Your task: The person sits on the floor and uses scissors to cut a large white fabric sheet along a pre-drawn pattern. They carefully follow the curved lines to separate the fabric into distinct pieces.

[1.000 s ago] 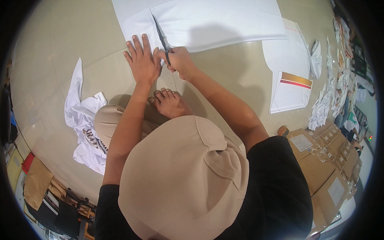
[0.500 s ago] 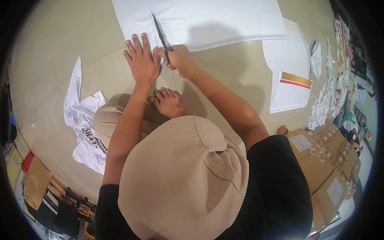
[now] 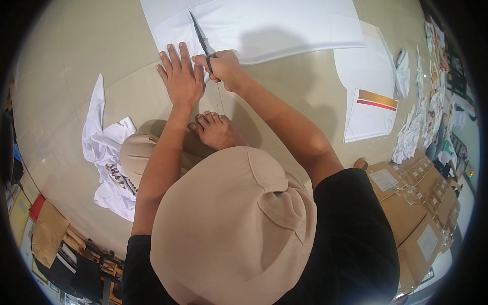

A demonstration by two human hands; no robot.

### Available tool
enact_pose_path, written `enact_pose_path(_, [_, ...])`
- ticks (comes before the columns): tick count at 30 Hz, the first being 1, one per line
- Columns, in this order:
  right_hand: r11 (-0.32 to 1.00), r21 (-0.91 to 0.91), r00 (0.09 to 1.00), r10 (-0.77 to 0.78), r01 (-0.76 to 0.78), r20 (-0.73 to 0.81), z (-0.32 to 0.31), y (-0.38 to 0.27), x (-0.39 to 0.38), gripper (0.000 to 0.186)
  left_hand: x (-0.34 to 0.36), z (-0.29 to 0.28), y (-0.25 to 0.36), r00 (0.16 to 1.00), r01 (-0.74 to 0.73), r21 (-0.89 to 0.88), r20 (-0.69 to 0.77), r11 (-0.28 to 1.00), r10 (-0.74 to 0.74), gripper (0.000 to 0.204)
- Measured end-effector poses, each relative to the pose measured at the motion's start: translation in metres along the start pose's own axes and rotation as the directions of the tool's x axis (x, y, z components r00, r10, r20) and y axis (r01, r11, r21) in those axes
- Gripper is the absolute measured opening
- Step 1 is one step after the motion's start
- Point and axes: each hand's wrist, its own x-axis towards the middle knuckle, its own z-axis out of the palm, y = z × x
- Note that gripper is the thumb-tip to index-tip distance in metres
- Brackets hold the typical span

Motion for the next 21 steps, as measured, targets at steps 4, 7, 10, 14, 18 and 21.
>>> enact_pose_path(4, [1.000,0.001,1.000,0.017,-0.017,-0.019,0.001,-0.002,0.000,0.037,0.000,-0.001,0.000,1.000,0.001,0.005,0.004,1.000,-0.002,0.076])
enact_pose_path(7, [1.000,-0.015,1.000,0.021,-0.022,-0.021,0.001,-0.003,-0.001,0.036,0.001,-0.001,0.001,1.000,0.021,0.004,0.015,1.000,-0.021,0.075])
enact_pose_path(10, [1.000,-0.004,1.000,0.019,-0.019,-0.016,0.002,-0.006,-0.003,0.037,0.000,-0.001,0.002,1.000,0.020,-0.008,0.007,1.000,-0.020,0.075])
enact_pose_path(14, [1.000,0.022,1.000,0.014,-0.014,0.002,0.003,-0.014,-0.006,0.039,0.001,0.000,0.001,1.000,0.010,-0.011,-0.010,1.000,-0.010,0.074])
enact_pose_path(18, [1.000,0.001,1.000,0.016,-0.016,0.003,0.004,-0.019,0.000,0.043,0.001,0.000,0.000,1.000,-0.005,-0.012,-0.023,1.000,0.005,0.074])
enact_pose_path(21, [0.999,0.011,0.999,0.035,-0.035,-0.026,0.006,-0.018,0.008,0.044,0.001,0.000,0.001,1.000,-0.001,-0.014,-0.025,1.000,0.001,0.074])
